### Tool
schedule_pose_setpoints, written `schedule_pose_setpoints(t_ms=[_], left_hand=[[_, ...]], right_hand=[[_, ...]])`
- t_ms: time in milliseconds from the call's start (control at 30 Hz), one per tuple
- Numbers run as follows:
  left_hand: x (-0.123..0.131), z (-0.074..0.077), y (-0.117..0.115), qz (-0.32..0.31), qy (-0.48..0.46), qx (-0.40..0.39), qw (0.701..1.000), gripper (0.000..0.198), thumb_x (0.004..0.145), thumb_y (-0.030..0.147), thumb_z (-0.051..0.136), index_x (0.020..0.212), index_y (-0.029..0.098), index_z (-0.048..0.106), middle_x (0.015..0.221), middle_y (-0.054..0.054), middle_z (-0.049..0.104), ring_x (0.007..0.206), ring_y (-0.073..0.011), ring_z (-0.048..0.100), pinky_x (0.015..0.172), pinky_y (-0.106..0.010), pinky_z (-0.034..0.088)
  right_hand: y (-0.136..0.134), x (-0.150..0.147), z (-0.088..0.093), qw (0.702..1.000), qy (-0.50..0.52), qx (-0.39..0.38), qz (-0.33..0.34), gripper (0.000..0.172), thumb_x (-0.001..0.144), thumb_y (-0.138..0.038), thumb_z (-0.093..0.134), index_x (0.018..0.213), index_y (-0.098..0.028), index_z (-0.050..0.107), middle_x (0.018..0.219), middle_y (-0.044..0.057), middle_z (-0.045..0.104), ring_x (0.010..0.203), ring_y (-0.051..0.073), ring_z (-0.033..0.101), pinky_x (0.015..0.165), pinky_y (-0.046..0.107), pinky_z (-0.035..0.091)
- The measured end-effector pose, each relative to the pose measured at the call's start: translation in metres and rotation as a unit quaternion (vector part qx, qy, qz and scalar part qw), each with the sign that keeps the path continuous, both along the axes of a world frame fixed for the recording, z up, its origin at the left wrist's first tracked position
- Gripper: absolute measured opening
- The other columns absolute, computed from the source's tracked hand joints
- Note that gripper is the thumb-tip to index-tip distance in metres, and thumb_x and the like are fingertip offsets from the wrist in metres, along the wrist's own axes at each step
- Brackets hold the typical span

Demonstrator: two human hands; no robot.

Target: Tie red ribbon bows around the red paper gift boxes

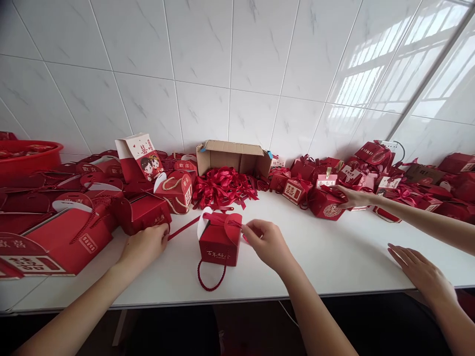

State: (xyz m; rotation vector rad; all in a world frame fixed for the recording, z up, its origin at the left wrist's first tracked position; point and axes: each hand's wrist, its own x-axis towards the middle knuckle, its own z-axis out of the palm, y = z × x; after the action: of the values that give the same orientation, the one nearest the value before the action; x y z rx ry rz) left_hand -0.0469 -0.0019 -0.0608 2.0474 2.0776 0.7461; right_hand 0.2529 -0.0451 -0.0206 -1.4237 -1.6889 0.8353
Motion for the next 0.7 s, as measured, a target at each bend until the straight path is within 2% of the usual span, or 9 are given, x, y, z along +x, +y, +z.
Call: schedule_pose_setpoints(t_ms=[100, 200, 300, 400, 467, 533, 567, 633, 700], left_hand=[[0.002, 0.002, -0.008, 0.001, 0.019, 0.009, 1.000, 0.008, 0.074, 0.027, 0.051, 0.075, 0.023, 0.058, 0.067, -0.009, 0.067, 0.063, -0.0301, 0.063, 0.058, -0.033, 0.038], [0.018, 0.007, -0.019, -0.094, -0.066, 0.007, 0.993, 0.020, 0.081, 0.038, 0.048, 0.081, 0.024, 0.063, 0.068, -0.005, 0.068, 0.062, -0.0249, 0.062, 0.055, -0.029, 0.039], [0.038, 0.009, -0.027, -0.215, -0.204, -0.058, 0.953, 0.031, 0.084, 0.046, 0.047, 0.085, 0.024, 0.069, 0.056, 0.000, 0.060, 0.054, -0.0196, 0.058, 0.050, -0.025, 0.041], [0.050, 0.005, -0.024, -0.230, -0.280, -0.129, 0.923, 0.040, 0.086, 0.051, 0.046, 0.104, 0.025, 0.070, 0.045, 0.003, 0.052, 0.046, -0.0179, 0.054, 0.043, -0.023, 0.039], [0.053, 0.000, -0.016, -0.209, -0.318, -0.162, 0.911, 0.047, 0.085, 0.051, 0.048, 0.121, 0.026, 0.062, 0.045, 0.004, 0.052, 0.040, -0.0162, 0.051, 0.040, -0.023, 0.038], [0.055, -0.004, -0.007, -0.185, -0.357, -0.156, 0.902, 0.053, 0.084, 0.049, 0.051, 0.132, 0.028, 0.054, 0.055, 0.003, 0.059, 0.042, -0.0142, 0.053, 0.041, -0.023, 0.040], [0.056, -0.004, -0.003, -0.175, -0.377, -0.135, 0.899, 0.054, 0.082, 0.048, 0.054, 0.133, 0.028, 0.053, 0.066, 0.001, 0.064, 0.049, -0.0140, 0.057, 0.045, -0.023, 0.043], [0.059, -0.002, 0.001, -0.163, -0.432, -0.087, 0.883, 0.054, 0.080, 0.044, 0.058, 0.131, 0.028, 0.054, 0.097, -0.004, 0.068, 0.077, -0.0163, 0.066, 0.058, -0.023, 0.050], [0.062, 0.005, 0.003, -0.161, -0.509, -0.061, 0.843, 0.051, 0.079, 0.043, 0.063, 0.127, 0.027, 0.056, 0.118, -0.006, 0.063, 0.101, -0.0189, 0.063, 0.073, -0.025, 0.053]], right_hand=[[-0.007, 0.006, -0.016, 0.994, -0.006, -0.096, 0.056, 0.038, 0.087, -0.050, 0.046, 0.067, -0.020, 0.057, 0.055, -0.001, 0.054, 0.051, 0.014, 0.048, 0.051, 0.026, 0.035], [-0.006, 0.004, -0.035, 0.988, 0.001, -0.142, 0.062, 0.038, 0.089, -0.052, 0.043, 0.076, -0.020, 0.059, 0.052, -0.002, 0.057, 0.045, 0.012, 0.045, 0.050, 0.025, 0.035], [-0.002, 0.001, -0.050, 0.980, 0.028, -0.184, 0.068, 0.043, 0.090, -0.058, 0.037, 0.088, -0.021, 0.059, 0.045, -0.004, 0.055, 0.038, 0.011, 0.042, 0.048, 0.025, 0.035], [0.004, -0.002, -0.060, 0.973, 0.076, -0.211, 0.049, 0.050, 0.088, -0.065, 0.034, 0.100, -0.022, 0.058, 0.043, -0.005, 0.053, 0.036, 0.012, 0.041, 0.043, 0.025, 0.032], [0.009, -0.005, -0.064, 0.973, 0.138, -0.187, 0.016, 0.051, 0.087, -0.067, 0.036, 0.104, -0.024, 0.056, 0.045, -0.005, 0.051, 0.037, 0.012, 0.040, 0.041, 0.024, 0.028], [0.013, -0.009, -0.066, 0.964, 0.233, -0.126, -0.024, 0.048, 0.084, -0.066, 0.044, 0.103, -0.023, 0.057, 0.056, -0.004, 0.054, 0.040, 0.011, 0.040, 0.041, 0.023, 0.028], [0.015, -0.011, -0.066, 0.955, 0.279, -0.092, -0.041, 0.046, 0.083, -0.064, 0.048, 0.104, -0.023, 0.058, 0.066, -0.002, 0.057, 0.044, 0.010, 0.044, 0.042, 0.023, 0.031], [0.018, -0.016, -0.063, 0.931, 0.358, -0.031, -0.060, 0.043, 0.082, -0.058, 0.056, 0.109, -0.025, 0.059, 0.091, 0.003, 0.061, 0.058, 0.010, 0.053, 0.049, 0.023, 0.040], [0.020, -0.019, -0.057, 0.907, 0.417, 0.007, -0.063, 0.042, 0.081, -0.053, 0.060, 0.115, -0.029, 0.058, 0.105, 0.003, 0.060, 0.073, 0.012, 0.059, 0.060, 0.024, 0.045]])
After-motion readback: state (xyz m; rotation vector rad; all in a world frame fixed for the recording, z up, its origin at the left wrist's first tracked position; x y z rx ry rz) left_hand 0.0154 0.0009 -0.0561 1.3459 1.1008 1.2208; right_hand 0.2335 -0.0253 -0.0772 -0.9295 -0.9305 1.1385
